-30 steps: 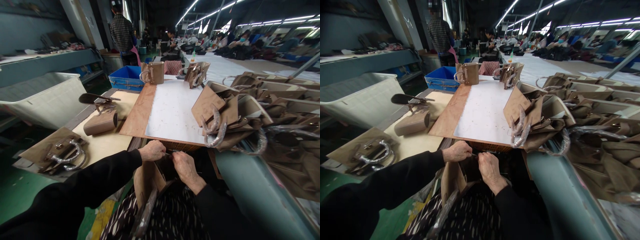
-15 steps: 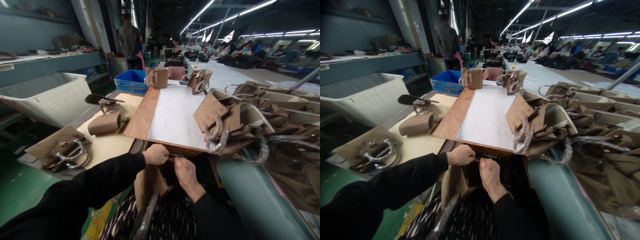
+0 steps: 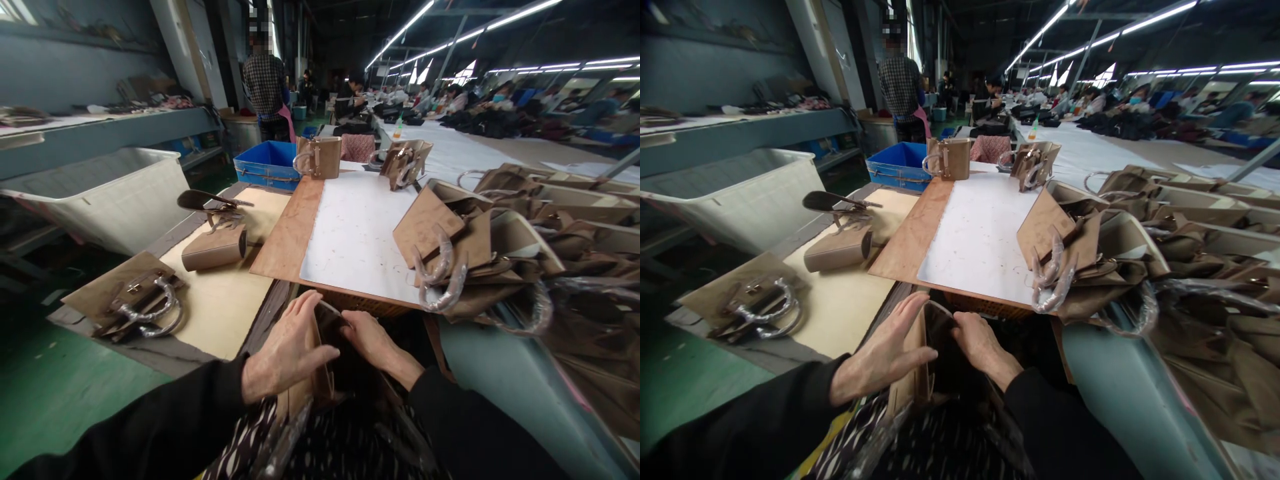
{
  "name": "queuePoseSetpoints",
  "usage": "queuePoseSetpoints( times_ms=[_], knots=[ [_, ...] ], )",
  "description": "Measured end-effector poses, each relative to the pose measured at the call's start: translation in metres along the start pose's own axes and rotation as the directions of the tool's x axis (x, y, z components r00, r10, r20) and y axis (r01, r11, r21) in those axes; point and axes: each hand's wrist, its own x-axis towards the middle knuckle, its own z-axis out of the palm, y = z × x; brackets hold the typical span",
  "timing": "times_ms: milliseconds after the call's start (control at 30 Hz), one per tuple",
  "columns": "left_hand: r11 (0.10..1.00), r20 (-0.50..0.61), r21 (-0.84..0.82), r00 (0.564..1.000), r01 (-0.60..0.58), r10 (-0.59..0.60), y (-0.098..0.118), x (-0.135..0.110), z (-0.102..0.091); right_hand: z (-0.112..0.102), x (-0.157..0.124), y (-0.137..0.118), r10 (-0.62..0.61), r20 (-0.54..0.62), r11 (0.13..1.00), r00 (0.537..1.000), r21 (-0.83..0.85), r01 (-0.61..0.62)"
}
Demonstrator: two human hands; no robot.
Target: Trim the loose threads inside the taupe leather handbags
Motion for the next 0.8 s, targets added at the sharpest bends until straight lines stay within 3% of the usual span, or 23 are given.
queuePoseSetpoints(
  times_ms=[133, 267, 333, 400, 500, 567, 667, 800],
  knots=[
    [0.99, 0.068, 0.001, 0.988, 0.142, -0.142, 0.0, -0.033, 0.006, -0.026, 0.002, -0.002, 0.052, 0.016, 0.997, 0.999, -0.06, -0.051],
    [0.951, 0.078, -0.03, 0.949, 0.308, -0.305, -0.013, -0.027, 0.027, -0.045, 0.001, -0.009, 0.086, 0.062, 0.995, 0.994, -0.065, -0.082],
    [0.94, 0.105, -0.057, 0.938, 0.338, -0.331, -0.021, -0.019, 0.032, -0.05, -0.002, -0.009, 0.121, 0.102, 0.991, 0.987, -0.075, -0.114],
    [0.947, 0.163, -0.107, 0.945, 0.302, -0.283, -0.03, -0.01, 0.029, -0.054, -0.006, -0.005, 0.164, 0.146, 0.984, 0.976, -0.093, -0.152],
    [0.938, 0.336, -0.252, 0.931, 0.236, -0.144, -0.043, 0.005, 0.006, -0.06, -0.015, 0.008, 0.198, 0.169, 0.977, 0.965, -0.112, -0.181],
    [0.915, 0.481, -0.319, 0.874, 0.248, -0.069, -0.049, 0.017, -0.013, -0.061, -0.02, 0.018, 0.21, 0.198, 0.976, 0.958, -0.094, -0.194],
    [0.905, 0.599, -0.317, 0.8, 0.284, -0.041, -0.056, 0.032, -0.03, -0.055, -0.023, 0.029, 0.257, 0.264, 0.966, 0.93, -0.052, -0.252],
    [0.855, 0.674, -0.328, 0.734, 0.403, -0.087, -0.063, 0.038, -0.022, -0.036, -0.021, 0.037, 0.329, 0.268, 0.944, 0.905, -0.077, -0.321]
  ],
)
